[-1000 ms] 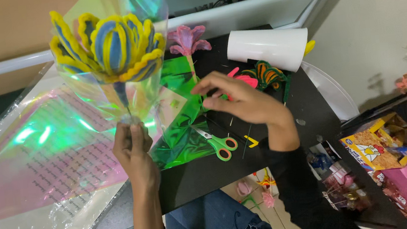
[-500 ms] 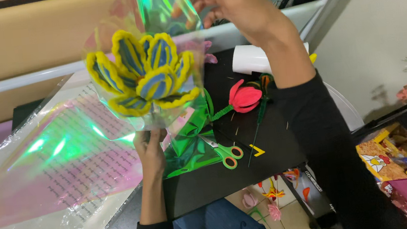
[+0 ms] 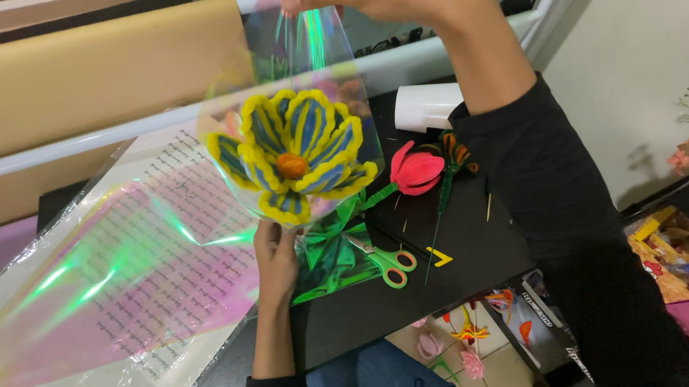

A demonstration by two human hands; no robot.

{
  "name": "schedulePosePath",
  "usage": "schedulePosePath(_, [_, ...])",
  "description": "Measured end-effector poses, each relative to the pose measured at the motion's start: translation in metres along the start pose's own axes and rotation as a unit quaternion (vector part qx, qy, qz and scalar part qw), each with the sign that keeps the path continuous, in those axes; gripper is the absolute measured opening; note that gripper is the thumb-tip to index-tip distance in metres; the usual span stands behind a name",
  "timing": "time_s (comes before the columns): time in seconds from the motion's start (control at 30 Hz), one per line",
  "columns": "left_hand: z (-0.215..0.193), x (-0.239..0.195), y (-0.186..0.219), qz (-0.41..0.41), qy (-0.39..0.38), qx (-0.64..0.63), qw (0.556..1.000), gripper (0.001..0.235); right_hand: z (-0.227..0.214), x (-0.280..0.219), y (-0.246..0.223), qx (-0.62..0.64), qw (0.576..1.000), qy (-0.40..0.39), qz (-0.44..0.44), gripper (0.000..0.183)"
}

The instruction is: The person wraps a handmade pipe-cleaner flower in decorative iridescent film, using shears to trim the film and placing a label on the stem.

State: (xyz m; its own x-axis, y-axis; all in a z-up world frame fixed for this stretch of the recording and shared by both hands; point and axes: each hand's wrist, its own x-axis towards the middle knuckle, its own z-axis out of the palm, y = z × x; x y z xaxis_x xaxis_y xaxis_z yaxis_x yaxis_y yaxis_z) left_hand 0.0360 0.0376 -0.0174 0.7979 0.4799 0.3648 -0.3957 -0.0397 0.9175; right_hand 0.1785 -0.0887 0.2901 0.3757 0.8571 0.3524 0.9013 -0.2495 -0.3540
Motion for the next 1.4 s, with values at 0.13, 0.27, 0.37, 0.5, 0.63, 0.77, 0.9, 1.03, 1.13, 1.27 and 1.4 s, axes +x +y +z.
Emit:
schedulePosePath(0.13, [0.001,0.001,0.007,0.019,-0.014,-0.008,1.000,0.023,0.001,0.000,0.009,0.017,0.996,-0.006,-0.091,0.023])
schedulePosePath(0.27, [0.005,0.003,0.024,-0.001,-0.023,-0.005,1.000,0.017,0.003,0.004,0.010,0.025,0.999,-0.026,-0.005,0.019])
schedulePosePath(0.37, [0.010,0.003,0.043,0.021,-0.038,0.027,0.999,0.023,0.002,0.002,0.007,-0.030,0.997,-0.052,0.053,0.021])
schedulePosePath(0.5, [0.015,0.004,0.048,0.040,-0.032,0.030,0.998,0.028,0.008,-0.014,-0.023,-0.215,0.976,0.000,0.033,0.037])
schedulePosePath(0.63, [0.018,0.002,0.051,0.041,-0.009,0.035,0.999,0.027,0.026,-0.036,-0.074,-0.134,0.959,0.121,-0.220,0.021])
schedulePosePath(0.77, [0.017,0.001,0.049,0.049,0.038,0.011,0.998,0.023,0.052,-0.056,-0.088,-0.194,0.957,0.139,-0.167,0.017])
schedulePosePath(0.9, [0.017,0.001,0.047,0.047,0.058,-0.001,0.997,0.024,0.065,-0.051,-0.085,-0.264,0.949,0.110,-0.131,0.031])
schedulePosePath(1.03, [0.016,0.000,0.046,0.055,0.055,-0.002,0.997,0.023,0.068,-0.044,-0.079,-0.274,0.950,0.073,-0.130,0.013])
schedulePosePath(1.13, [0.016,0.000,0.048,0.049,0.058,0.030,0.997,0.027,0.060,-0.043,-0.079,-0.222,0.965,-0.006,-0.138,0.017])
schedulePosePath(1.27, [0.017,0.000,0.047,0.027,0.062,0.047,0.997,0.028,0.056,-0.047,-0.082,-0.253,0.954,0.001,-0.157,0.020])
schedulePosePath(1.4, [0.017,0.004,0.041,0.050,0.083,0.032,0.995,0.026,0.063,-0.051,-0.087,-0.300,0.940,0.020,-0.160,0.010])
